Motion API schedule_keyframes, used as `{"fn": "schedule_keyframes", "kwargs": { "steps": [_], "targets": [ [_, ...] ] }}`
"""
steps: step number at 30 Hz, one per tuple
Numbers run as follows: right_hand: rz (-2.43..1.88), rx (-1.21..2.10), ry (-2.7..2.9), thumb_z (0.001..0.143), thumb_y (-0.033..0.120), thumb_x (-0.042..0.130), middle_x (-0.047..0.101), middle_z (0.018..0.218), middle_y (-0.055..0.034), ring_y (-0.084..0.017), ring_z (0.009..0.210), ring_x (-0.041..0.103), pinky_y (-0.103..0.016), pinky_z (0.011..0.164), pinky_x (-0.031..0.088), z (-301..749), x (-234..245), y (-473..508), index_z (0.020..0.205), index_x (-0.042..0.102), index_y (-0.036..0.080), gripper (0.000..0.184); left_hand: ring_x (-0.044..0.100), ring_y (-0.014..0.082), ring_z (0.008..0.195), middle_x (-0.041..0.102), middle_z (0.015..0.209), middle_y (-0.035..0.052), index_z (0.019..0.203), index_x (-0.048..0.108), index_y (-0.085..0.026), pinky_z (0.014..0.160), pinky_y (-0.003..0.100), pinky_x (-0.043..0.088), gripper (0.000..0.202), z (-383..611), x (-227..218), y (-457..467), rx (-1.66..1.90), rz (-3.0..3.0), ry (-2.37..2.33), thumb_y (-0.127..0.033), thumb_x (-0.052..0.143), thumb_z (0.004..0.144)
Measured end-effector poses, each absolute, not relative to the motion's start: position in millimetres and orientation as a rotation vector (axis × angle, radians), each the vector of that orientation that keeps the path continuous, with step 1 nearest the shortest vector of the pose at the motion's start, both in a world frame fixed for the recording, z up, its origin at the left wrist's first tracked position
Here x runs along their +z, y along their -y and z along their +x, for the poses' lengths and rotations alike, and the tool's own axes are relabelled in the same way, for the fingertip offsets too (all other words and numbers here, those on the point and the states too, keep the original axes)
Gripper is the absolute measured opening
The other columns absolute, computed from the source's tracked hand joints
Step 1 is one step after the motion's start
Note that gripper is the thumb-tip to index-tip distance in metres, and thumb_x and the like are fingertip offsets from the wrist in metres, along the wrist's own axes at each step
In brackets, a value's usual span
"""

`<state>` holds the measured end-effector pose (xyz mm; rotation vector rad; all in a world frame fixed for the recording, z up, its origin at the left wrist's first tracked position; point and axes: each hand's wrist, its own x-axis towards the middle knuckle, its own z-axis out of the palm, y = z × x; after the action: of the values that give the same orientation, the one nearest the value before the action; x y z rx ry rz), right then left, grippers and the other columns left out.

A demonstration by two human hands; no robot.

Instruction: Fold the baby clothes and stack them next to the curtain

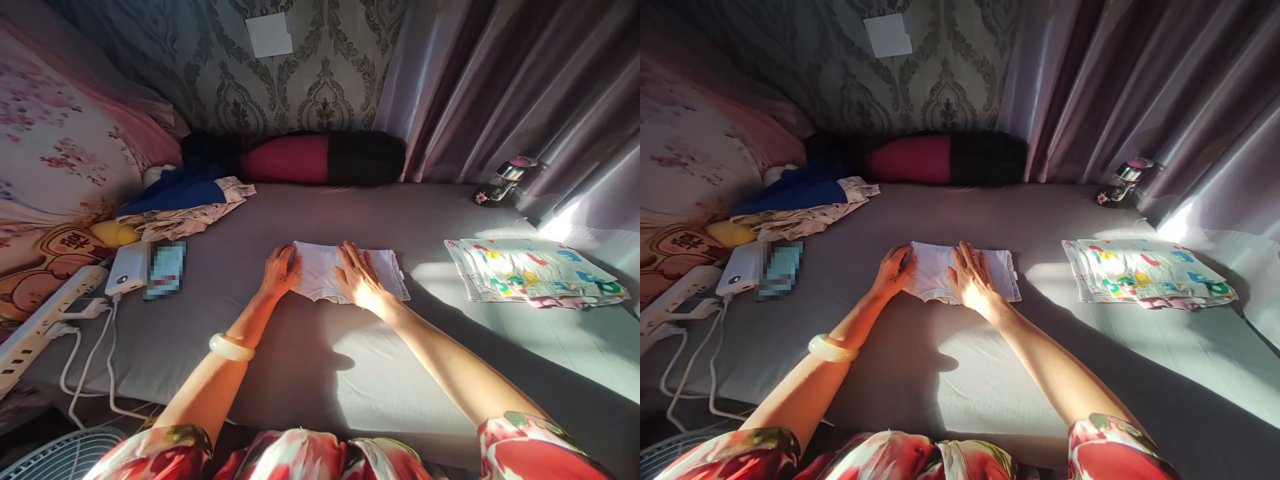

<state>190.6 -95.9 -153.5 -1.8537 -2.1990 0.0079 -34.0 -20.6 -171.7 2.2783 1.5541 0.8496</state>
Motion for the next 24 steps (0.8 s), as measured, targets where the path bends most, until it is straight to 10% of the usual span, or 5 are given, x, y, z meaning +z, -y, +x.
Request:
{"fn": "schedule_keyframes", "kwargs": {
  "steps": [24],
  "targets": [
    [-1.794,0.029,2.249,0.102,0.033,0.028,0.037,0.157,-0.0156,-0.029,0.148,0.028,-0.053,0.121,0.017,145,-154,75,0.148,0.044,0.010,0.054,0.064,0.0218,0.103,0.068,0.109,0.0099,0.106,0.068,-0.017,0.095,0.035,0.050,0.029,-43,-171,13,1.056,2.017,-1.738,-0.014,0.045,0.089]
  ]
}}
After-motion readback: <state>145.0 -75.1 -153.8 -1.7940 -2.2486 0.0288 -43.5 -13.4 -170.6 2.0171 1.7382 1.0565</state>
